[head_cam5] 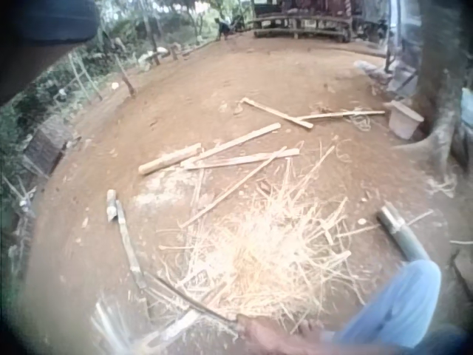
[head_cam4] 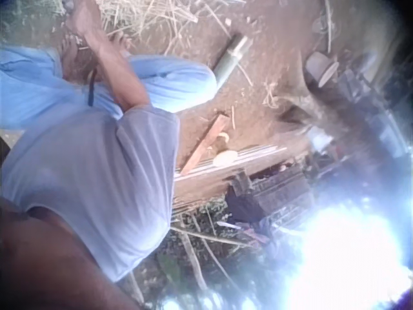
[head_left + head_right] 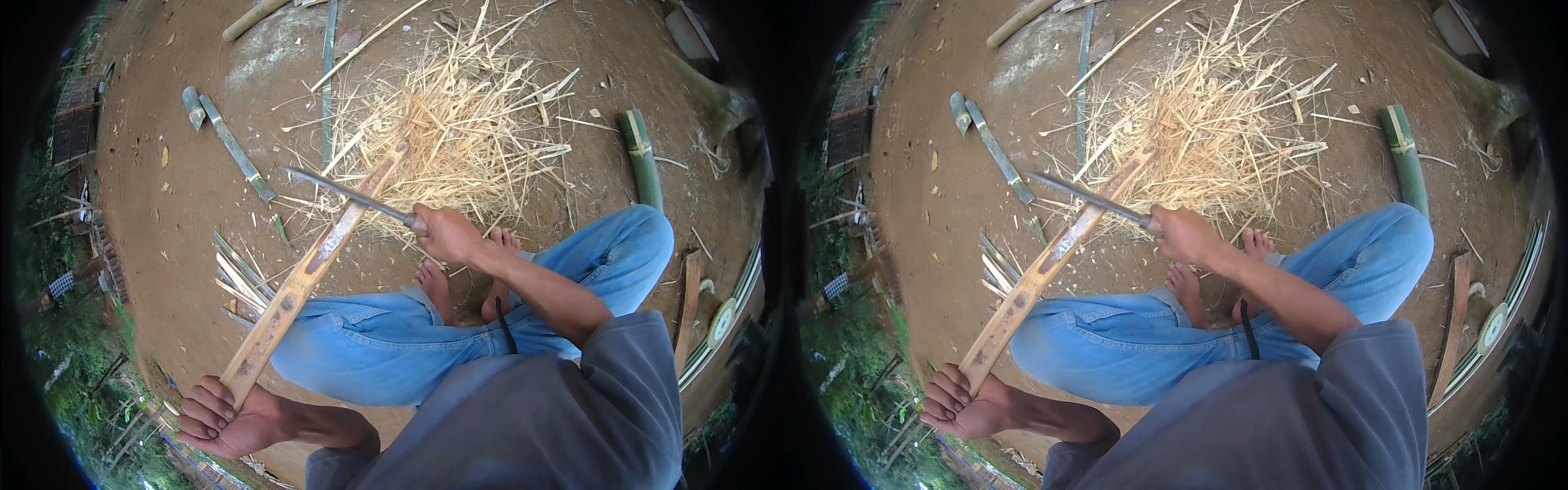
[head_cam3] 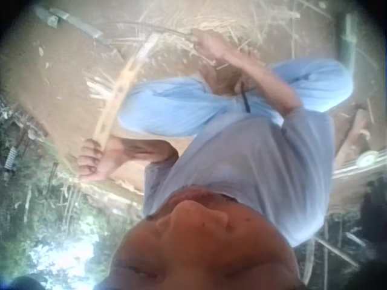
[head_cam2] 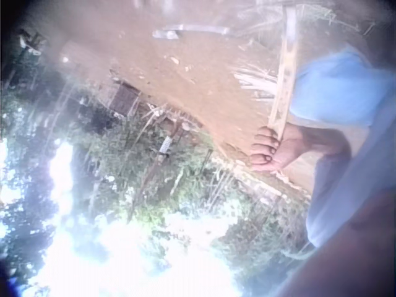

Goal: The person sits on the ground and uses a machete to shave thin strips of bamboo. They hold the bamboo piece in their left hand and repeatedly scrape the blade against it to produce fine shavings, which accumulate on the ground. The person occasionally pauses to inspect the bamboo or adjust their grip.

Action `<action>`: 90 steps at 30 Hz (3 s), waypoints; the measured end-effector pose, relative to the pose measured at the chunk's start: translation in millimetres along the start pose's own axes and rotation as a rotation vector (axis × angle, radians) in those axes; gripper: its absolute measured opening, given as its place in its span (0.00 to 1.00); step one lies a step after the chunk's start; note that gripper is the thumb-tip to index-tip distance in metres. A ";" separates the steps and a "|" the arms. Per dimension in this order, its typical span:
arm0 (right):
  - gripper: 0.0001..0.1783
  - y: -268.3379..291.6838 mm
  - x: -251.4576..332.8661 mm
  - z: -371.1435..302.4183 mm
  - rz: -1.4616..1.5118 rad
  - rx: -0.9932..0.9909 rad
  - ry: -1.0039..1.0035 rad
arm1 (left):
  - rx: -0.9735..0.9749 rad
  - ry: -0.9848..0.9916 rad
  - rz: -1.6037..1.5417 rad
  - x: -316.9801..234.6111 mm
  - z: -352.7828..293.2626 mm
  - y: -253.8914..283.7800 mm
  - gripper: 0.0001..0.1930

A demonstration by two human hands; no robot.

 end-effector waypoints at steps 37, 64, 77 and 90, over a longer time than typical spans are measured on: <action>0.09 179.3 175.0 -199.3 0.188 -0.190 -0.100 | 0.139 0.282 -0.306 -280.2 92.0 -142.6 0.23; 0.13 135.3 281.9 -506.1 0.303 -0.157 -0.169 | -0.171 -0.157 0.147 -515.8 43.6 -21.9 0.19; 0.17 68.6 428.4 -532.3 0.235 -0.174 -0.097 | -0.218 0.239 -0.026 -538.3 151.4 28.9 0.15; 0.15 83.6 437.2 -518.0 0.422 -0.195 0.053 | 0.066 0.063 0.088 -512.9 95.6 21.2 0.16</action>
Point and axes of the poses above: each hand's wrist, its own z-axis towards the middle knuckle, its own y-axis out of the back of the hand, x = y × z, the point moved 6 cm from there along z, towards the middle knuckle, and after that the axes turned 13 degrees about -x, right-handed, at the moved point
